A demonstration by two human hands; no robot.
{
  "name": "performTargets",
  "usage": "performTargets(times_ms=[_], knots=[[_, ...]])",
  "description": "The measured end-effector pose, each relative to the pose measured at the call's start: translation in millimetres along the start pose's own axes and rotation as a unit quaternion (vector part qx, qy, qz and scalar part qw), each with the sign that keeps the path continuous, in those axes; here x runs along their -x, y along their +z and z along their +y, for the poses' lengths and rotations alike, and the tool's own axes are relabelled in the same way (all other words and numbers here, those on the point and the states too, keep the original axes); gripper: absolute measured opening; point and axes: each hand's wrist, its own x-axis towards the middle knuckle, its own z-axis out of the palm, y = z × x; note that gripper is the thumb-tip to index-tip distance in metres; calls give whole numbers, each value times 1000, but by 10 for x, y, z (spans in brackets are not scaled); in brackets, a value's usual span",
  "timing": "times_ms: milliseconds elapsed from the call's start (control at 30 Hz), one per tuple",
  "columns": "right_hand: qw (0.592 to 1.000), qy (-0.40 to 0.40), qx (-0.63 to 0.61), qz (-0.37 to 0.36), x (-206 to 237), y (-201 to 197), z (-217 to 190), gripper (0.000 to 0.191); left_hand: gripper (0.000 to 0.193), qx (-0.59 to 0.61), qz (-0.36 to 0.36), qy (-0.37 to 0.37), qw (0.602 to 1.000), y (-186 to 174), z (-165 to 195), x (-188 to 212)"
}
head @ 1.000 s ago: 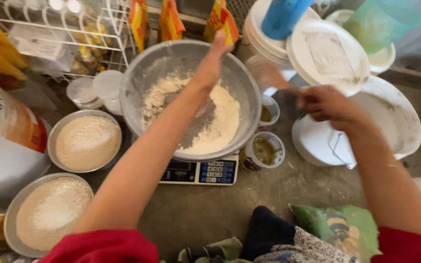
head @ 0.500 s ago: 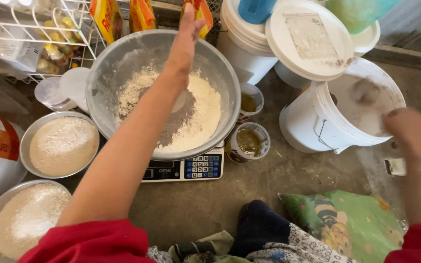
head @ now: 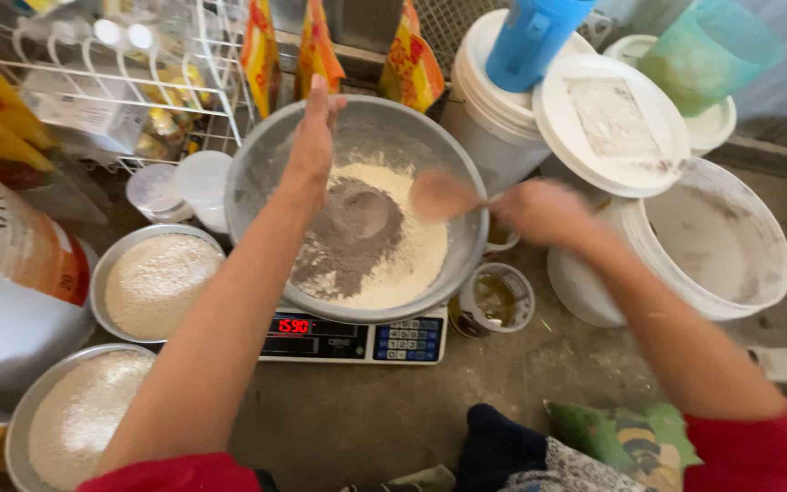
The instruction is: The person measures various dry ingredients using a digital scale and a pink scoop. They transfer powders from large white buckets into a metal bowl, repeatedly checking the weight on the scale. The person also handles a yellow packet and a blue cup during the process.
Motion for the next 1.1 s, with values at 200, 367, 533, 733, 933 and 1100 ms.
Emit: performTargets(times_ms=[200, 367, 533, 733, 933, 1100], knots=[[1000, 10, -3, 1, -62, -56, -763, 42, 99, -24, 32, -21, 999, -293, 42, 75], [995, -45, -85, -22, -312, 171, -1005, 39, 97, -13, 42, -16, 999, -410, 28, 107], [974, -116, -195, -13, -468, 393, -1001, 45, 97, -18, 42, -13, 999, -446, -53, 69], [933, -17, -356, -44, -204, 119, -595, 45, 100, -26, 37, -6, 999, -320, -84, 6], [865, 56, -497, -28, 207, -225, -190, 43, 104, -13, -14, -39, 999, 243, -81, 33], [820, 124, -559, 23, 681, -404, 635, 35, 108, -8, -89, -34, 995, 966, -115, 76]])
